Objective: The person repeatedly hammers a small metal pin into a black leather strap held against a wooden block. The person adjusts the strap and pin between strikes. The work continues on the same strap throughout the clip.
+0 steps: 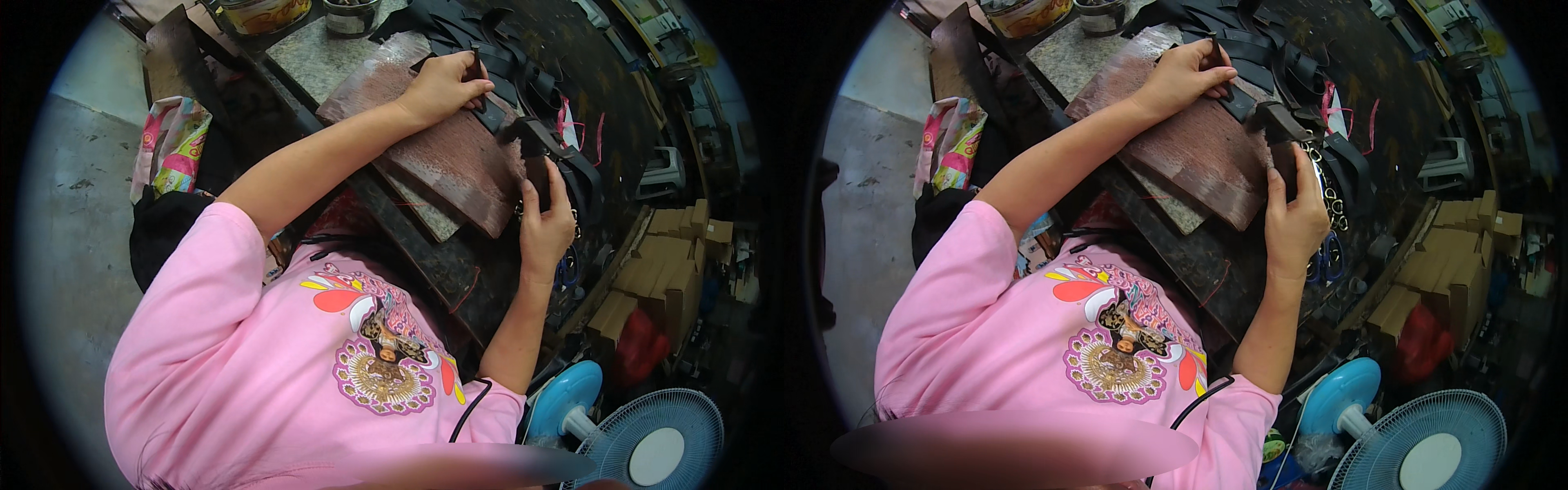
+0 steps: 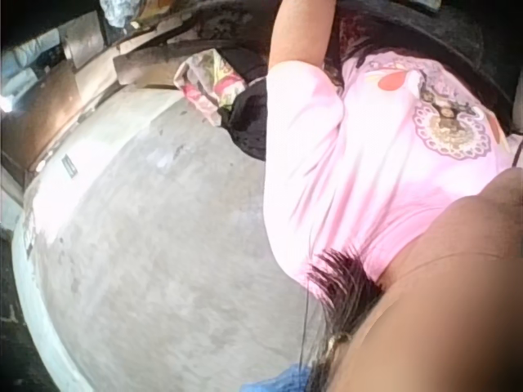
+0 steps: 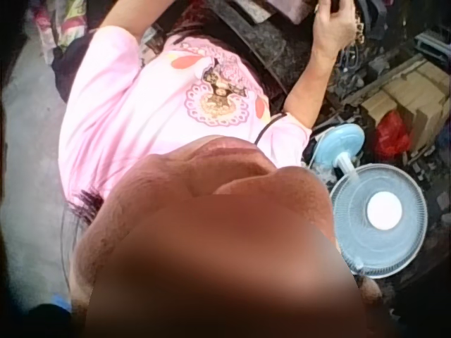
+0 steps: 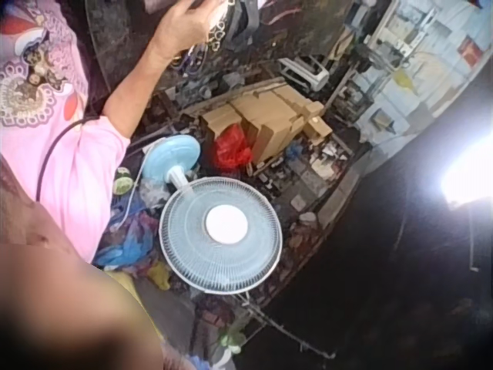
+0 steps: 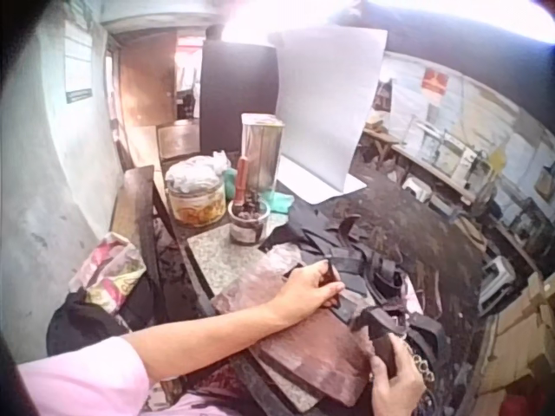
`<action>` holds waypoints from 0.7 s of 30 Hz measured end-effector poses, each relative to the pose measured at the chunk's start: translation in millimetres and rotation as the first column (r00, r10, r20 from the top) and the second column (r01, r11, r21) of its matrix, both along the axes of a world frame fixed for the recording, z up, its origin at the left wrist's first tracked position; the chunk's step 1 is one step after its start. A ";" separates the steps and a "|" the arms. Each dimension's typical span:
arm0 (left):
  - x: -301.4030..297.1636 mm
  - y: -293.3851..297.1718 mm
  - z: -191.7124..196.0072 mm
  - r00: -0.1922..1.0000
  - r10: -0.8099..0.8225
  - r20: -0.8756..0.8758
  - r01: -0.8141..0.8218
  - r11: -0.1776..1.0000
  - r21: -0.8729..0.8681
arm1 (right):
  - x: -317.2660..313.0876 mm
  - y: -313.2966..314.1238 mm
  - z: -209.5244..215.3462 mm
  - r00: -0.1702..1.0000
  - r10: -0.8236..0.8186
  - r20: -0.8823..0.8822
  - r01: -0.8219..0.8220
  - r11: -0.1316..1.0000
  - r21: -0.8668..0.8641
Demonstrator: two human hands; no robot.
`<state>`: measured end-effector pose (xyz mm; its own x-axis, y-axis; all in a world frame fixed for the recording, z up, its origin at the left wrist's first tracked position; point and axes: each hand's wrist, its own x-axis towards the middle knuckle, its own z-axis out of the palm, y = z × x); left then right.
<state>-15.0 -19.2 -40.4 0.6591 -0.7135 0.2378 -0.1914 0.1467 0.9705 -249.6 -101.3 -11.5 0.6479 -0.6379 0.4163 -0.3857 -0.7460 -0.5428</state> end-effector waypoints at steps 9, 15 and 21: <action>-1.6 0.3 3.1 0.997 0.047 0.054 -0.046 0.999 -0.009 | 2.7 6.1 3.1 0.994 -0.010 -0.105 0.008 1.000 -0.012; -2.9 -2.7 -1.2 0.992 0.070 0.101 -0.065 0.997 -0.052 | 2.5 6.2 1.9 0.994 -0.014 -0.112 0.012 1.000 -0.019; -2.6 -2.7 -1.2 0.987 0.058 0.147 -0.058 0.998 -0.008 | 2.0 4.5 -0.1 0.994 -0.011 -0.105 0.009 1.000 -0.017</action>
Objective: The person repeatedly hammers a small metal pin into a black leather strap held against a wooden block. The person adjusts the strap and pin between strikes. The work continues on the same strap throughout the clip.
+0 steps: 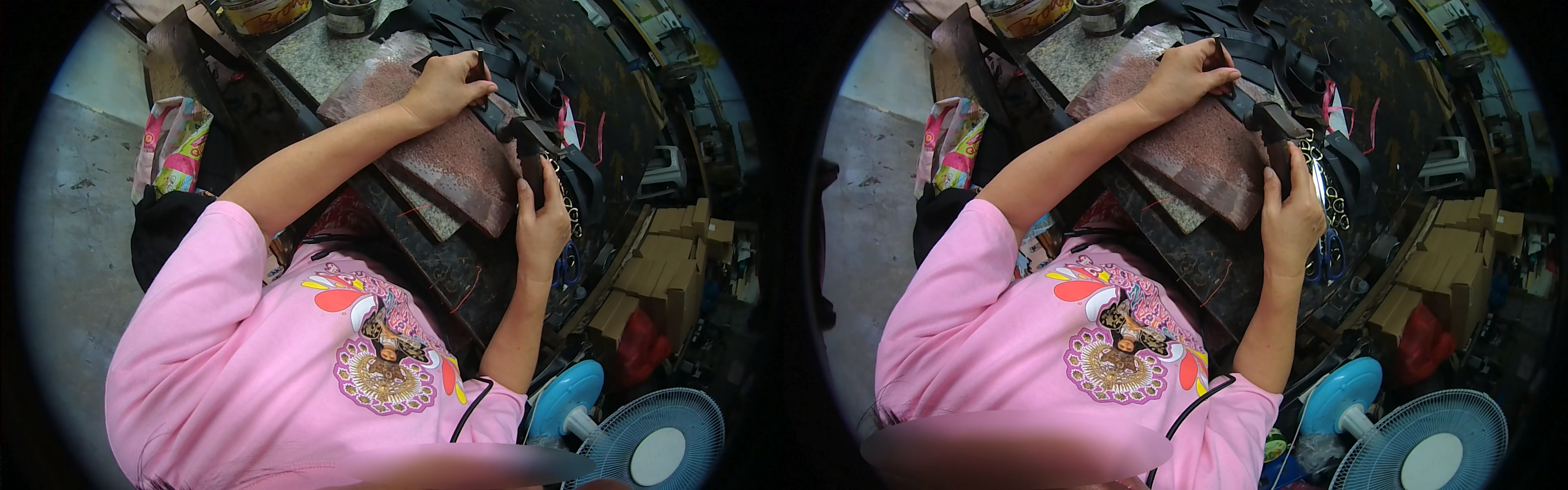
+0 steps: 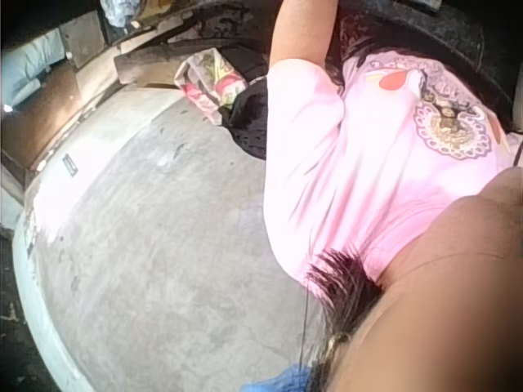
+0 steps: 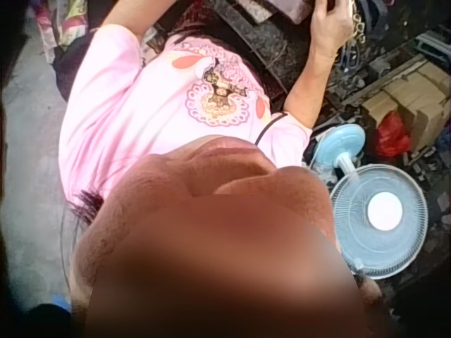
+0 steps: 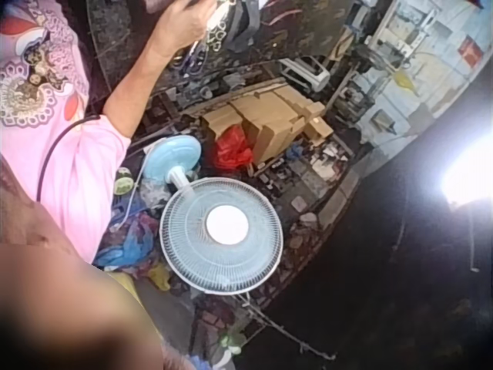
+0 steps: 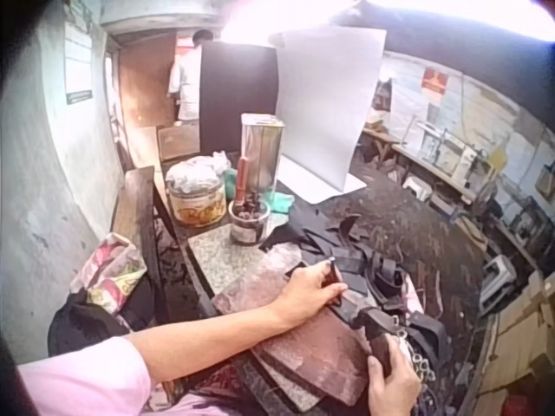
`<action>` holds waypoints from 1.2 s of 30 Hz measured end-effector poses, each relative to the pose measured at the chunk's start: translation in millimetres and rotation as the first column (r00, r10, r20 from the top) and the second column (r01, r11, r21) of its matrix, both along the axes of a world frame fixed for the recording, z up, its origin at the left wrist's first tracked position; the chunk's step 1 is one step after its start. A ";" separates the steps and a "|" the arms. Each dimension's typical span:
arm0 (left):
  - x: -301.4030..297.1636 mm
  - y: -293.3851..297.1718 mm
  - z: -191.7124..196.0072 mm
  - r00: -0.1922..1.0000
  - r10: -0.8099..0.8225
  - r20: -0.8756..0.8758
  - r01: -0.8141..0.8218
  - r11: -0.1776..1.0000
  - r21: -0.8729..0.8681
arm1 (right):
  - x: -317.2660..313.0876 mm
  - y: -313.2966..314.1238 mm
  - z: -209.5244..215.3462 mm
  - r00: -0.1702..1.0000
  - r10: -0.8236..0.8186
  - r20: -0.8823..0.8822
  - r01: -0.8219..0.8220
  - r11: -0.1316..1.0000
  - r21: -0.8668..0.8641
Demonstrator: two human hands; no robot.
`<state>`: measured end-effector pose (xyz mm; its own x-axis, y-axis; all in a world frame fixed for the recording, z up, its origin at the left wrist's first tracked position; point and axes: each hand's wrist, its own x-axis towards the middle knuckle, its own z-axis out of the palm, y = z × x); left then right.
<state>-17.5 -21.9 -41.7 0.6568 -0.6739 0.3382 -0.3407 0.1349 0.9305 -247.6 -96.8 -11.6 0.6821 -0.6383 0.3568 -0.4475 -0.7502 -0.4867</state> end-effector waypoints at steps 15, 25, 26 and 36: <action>-0.9 0.4 1.6 0.996 0.005 0.094 -0.010 0.998 0.059 | -0.6 -0.2 0.1 1.000 -0.011 -0.009 0.011 1.000 0.027; -0.9 0.8 3.7 0.998 0.021 0.054 -0.024 0.998 0.059 | -0.9 -1.2 -0.1 0.999 -0.022 -0.023 0.022 0.999 0.032; -1.0 0.7 3.8 0.999 0.014 0.043 -0.016 0.998 0.054 | -0.8 -1.6 -1.0 1.000 -0.021 -0.022 0.021 0.999 0.029; -1.4 -0.7 2.4 0.991 0.013 0.132 -0.022 0.997 0.067 | -0.1 -1.4 -2.7 1.000 -0.019 -0.008 0.018 0.998 -0.057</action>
<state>-18.9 -22.6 -39.2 0.6217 -0.6873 0.3757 -0.4623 0.0653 0.8843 -247.7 -98.2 -14.2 0.6733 -0.6296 0.3876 -0.4655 -0.7683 -0.4393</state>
